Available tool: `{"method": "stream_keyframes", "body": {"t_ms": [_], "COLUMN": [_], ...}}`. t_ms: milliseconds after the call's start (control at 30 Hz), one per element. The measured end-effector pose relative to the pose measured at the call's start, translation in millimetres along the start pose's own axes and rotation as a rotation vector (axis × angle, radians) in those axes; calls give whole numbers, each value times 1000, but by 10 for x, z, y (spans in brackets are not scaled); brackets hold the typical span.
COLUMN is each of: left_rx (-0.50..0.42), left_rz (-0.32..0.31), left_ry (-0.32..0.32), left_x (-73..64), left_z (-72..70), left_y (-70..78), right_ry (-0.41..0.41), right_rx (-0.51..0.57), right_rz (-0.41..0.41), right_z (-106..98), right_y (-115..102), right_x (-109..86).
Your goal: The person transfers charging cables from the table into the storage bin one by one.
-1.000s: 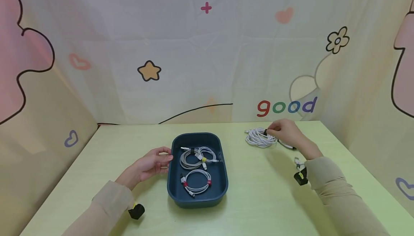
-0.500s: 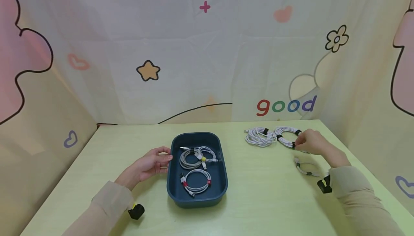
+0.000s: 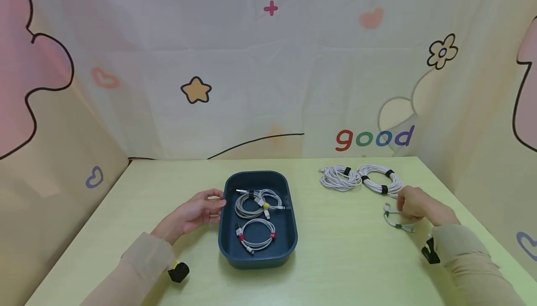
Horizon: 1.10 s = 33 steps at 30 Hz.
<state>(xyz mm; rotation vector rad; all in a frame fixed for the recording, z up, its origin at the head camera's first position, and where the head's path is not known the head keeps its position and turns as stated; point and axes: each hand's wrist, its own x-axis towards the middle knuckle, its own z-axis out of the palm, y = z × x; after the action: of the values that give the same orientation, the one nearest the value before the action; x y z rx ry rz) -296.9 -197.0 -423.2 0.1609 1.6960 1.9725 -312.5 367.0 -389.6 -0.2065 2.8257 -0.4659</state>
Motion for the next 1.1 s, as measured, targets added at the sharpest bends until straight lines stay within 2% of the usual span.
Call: {"method": "stream_keyframes", "body": {"t_ms": [467,700,1100], "left_rx": [8,-2,-7], "left_rz": [-5,-9,-11], "left_ry": [7,-5,-12], "left_x": [10,7,11], "left_z": [-1,-4,0], "left_y": [15,5,15], "right_ry": [-43,-59,-61], "right_rx": [109,148,299], "right_rz": [-42,-38,-93], "right_z": [-91,-141,-126], "right_y": [-38,-81,-176], "right_x": [-44,-35,18]}}
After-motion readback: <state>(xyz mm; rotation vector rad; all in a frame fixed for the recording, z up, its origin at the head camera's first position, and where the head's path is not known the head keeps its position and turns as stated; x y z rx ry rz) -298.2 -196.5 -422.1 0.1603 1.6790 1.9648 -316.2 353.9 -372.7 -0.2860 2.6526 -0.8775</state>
